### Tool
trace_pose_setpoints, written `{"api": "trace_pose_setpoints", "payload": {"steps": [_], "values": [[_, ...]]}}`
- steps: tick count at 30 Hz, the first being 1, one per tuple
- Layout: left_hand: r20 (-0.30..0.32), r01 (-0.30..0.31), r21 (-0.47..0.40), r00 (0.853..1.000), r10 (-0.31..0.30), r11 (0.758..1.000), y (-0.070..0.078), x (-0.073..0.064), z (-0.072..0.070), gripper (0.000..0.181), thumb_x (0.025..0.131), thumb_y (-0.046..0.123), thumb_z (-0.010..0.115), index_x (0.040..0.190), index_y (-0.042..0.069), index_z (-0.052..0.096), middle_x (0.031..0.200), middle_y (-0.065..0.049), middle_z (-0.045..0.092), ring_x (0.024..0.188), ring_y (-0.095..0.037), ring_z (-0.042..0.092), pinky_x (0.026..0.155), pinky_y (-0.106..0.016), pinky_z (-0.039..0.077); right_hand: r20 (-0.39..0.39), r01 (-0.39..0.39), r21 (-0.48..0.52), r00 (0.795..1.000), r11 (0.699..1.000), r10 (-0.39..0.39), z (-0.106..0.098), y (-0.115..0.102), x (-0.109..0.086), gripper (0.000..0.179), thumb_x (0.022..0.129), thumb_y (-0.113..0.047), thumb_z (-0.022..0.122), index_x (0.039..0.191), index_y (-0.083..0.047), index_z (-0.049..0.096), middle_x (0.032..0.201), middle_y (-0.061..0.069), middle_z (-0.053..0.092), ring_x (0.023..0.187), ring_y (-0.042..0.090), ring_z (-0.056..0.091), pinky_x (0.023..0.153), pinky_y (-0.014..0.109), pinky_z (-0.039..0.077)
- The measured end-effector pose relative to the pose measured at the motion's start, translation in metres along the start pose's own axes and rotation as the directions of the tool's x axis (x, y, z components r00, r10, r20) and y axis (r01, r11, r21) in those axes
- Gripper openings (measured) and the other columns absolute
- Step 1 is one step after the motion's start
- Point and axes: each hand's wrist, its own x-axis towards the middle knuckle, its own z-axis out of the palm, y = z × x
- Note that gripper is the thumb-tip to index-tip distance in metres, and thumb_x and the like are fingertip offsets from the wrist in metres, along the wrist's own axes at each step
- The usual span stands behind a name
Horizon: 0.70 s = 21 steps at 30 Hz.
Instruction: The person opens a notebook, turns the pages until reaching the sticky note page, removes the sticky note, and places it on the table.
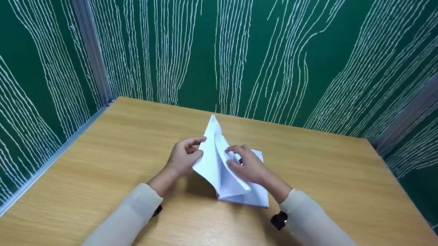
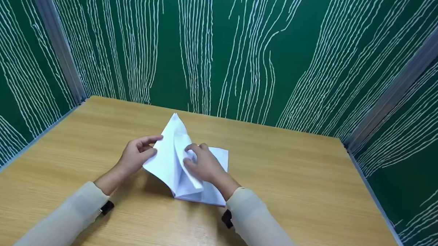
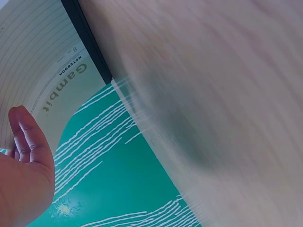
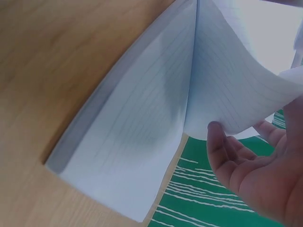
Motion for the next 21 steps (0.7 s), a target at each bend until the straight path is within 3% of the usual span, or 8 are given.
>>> {"api": "trace_pose_setpoints", "payload": {"steps": [6, 14, 21], "values": [[-0.003, 0.001, -0.015, 1.000, -0.001, 1.000, -0.001, 0.000, 0.000, 0.035, 0.080, 0.007, 0.055, 0.116, 0.004, 0.056, 0.115, -0.011, 0.056, 0.071, -0.015, 0.059, 0.065, -0.024, 0.050, 0.006, 0.034, 0.024, 0.999, 0.999, -0.034, 0.001, -0.010, -0.003, 0.036, 0.082, -0.038, 0.053, 0.118, -0.032, 0.049, 0.111, 0.000, 0.047, 0.091, 0.019, 0.053, 0.075, 0.031, 0.045], [0.000, -0.001, 0.015, 1.000, 0.001, 1.000, 0.000, 0.000, -0.001, 0.039, 0.079, 0.016, 0.062, 0.116, 0.006, 0.056, 0.117, -0.008, 0.055, 0.073, -0.018, 0.055, 0.066, -0.022, 0.050, 0.110, 0.049, 0.026, 0.993, 0.998, -0.051, 0.008, -0.021, -0.005, 0.045, 0.081, -0.049, 0.051, 0.124, -0.046, 0.037, 0.123, -0.006, 0.039, 0.103, 0.018, 0.050, 0.080, 0.036, 0.047], [0.003, 0.026, 0.008, 1.000, -0.026, 1.000, 0.000, -0.001, -0.004, 0.041, 0.078, 0.016, 0.063, 0.118, 0.008, 0.055, 0.118, -0.006, 0.054, 0.081, -0.024, 0.057, 0.071, -0.025, 0.051, 0.174, 0.058, 0.054, 0.983, 0.997, -0.066, 0.008, -0.025, -0.005, 0.053, 0.080, -0.053, 0.049, 0.127, -0.051, 0.027, 0.135, -0.004, 0.031, 0.111, 0.021, 0.047, 0.084, 0.042, 0.045]]}}
